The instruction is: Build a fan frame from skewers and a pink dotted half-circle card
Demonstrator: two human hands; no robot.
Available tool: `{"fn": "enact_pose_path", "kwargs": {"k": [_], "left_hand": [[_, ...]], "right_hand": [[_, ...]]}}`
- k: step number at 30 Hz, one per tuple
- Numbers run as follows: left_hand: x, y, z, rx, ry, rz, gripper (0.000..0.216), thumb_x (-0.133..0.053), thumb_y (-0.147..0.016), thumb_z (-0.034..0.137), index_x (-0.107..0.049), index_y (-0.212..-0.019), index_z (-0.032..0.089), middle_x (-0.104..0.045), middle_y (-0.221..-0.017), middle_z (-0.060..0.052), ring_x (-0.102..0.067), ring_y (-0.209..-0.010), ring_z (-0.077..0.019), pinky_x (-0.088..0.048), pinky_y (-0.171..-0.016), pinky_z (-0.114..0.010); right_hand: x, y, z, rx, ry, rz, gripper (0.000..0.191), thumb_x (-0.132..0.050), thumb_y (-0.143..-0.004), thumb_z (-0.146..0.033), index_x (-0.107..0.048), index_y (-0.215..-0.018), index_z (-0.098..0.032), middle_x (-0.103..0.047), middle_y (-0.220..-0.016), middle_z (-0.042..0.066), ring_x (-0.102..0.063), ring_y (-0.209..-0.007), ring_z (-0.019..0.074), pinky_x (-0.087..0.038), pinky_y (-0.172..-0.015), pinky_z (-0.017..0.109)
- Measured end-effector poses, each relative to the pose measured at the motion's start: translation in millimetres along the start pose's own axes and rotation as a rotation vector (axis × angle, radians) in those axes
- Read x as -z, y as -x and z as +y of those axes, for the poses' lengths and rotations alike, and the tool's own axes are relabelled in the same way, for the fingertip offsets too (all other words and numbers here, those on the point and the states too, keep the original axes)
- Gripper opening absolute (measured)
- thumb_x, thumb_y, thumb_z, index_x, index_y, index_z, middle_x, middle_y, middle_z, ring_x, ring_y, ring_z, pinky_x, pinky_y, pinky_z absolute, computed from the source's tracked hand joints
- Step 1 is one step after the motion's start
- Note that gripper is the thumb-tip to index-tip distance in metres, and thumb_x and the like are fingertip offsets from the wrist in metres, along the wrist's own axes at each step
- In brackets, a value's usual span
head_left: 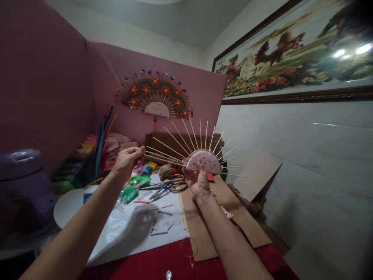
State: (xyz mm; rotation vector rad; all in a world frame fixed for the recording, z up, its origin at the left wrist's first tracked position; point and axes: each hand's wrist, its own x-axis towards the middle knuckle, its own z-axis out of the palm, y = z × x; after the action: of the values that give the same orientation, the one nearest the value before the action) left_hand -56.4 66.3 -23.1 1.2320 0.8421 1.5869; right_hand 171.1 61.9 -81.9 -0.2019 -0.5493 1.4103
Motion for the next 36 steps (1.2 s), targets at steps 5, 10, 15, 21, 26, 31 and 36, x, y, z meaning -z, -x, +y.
{"fn": "enact_pose_path", "kwargs": {"k": [5, 10, 15, 21, 26, 31, 36], "left_hand": [[-4, 3, 8, -0.210, -0.116, 0.087, 0.024, -0.075, -0.058, 0.033, -0.059, -0.054, 0.014, -0.046, -0.041, 0.005, -0.034, -0.035, -0.0038, -0.020, -0.034, -0.018], [-26, 22, 20, -0.372, -0.040, -0.051, 0.015, -0.073, -0.060, 0.021, -0.061, -0.054, 0.015, -0.067, -0.076, -0.002, -0.058, -0.068, -0.0114, -0.042, -0.059, -0.021], [-52, 43, 15, -0.136, 0.172, -0.453, 0.017, -0.063, -0.074, 0.025, -0.054, -0.062, 0.016, -0.066, -0.066, -0.004, -0.062, -0.076, -0.0176, -0.043, -0.078, -0.033], [-71, 50, -15, 0.023, 0.294, -0.415, 0.021, -0.064, -0.073, 0.026, -0.050, -0.062, 0.016, -0.044, -0.046, 0.007, -0.043, -0.043, -0.0055, -0.043, -0.056, -0.023], [-75, 47, -39, 0.161, 0.283, -0.134, 0.029, -0.075, -0.056, 0.022, -0.059, -0.079, 0.015, -0.051, -0.056, 0.007, -0.043, -0.046, -0.0040, -0.041, -0.047, -0.018], [-76, 46, -54, 0.173, 0.209, -0.079, 0.035, -0.076, -0.056, 0.032, -0.064, -0.081, 0.012, -0.050, -0.053, 0.005, -0.035, -0.040, -0.0019, -0.027, -0.037, -0.015], [-79, 49, -57, 0.136, 0.231, -0.062, 0.032, -0.073, -0.060, 0.041, -0.061, -0.068, 0.012, -0.037, -0.043, 0.009, -0.025, -0.036, -0.0007, -0.017, -0.035, -0.016]], "right_hand": [[2, -3, 1, -0.014, 0.009, 0.033, 0.027, -0.068, -0.069, -0.035, -0.060, -0.088, -0.019, -0.071, -0.078, -0.001, -0.066, -0.071, 0.0139, -0.055, -0.060, 0.026], [4, -6, -1, 0.023, 0.021, 0.045, 0.030, -0.069, -0.068, -0.035, -0.059, -0.090, -0.018, -0.071, -0.080, 0.001, -0.066, -0.071, 0.0137, -0.054, -0.060, 0.025], [5, -8, -1, 0.032, 0.030, 0.066, 0.031, -0.067, -0.069, -0.038, -0.059, -0.090, -0.017, -0.071, -0.079, 0.002, -0.065, -0.070, 0.0138, -0.054, -0.058, 0.025], [6, -7, -2, 0.034, -0.005, 0.063, 0.026, -0.065, -0.073, -0.037, -0.059, -0.090, -0.019, -0.071, -0.080, 0.001, -0.065, -0.068, 0.0129, -0.054, -0.058, 0.024], [0, 0, 3, -0.004, -0.020, -0.019, 0.029, -0.064, -0.074, -0.038, -0.060, -0.094, -0.017, -0.071, -0.086, 0.004, -0.066, -0.071, 0.0134, -0.054, -0.058, 0.024], [-11, 12, 12, -0.025, 0.012, -0.066, 0.029, -0.064, -0.074, -0.040, -0.060, -0.094, -0.019, -0.071, -0.087, 0.003, -0.065, -0.067, 0.0126, -0.054, -0.056, 0.024], [-16, 17, 17, -0.069, 0.028, -0.058, 0.027, -0.064, -0.073, -0.039, -0.061, -0.092, -0.019, -0.071, -0.084, 0.001, -0.064, -0.067, 0.0118, -0.053, -0.053, 0.021]]}}
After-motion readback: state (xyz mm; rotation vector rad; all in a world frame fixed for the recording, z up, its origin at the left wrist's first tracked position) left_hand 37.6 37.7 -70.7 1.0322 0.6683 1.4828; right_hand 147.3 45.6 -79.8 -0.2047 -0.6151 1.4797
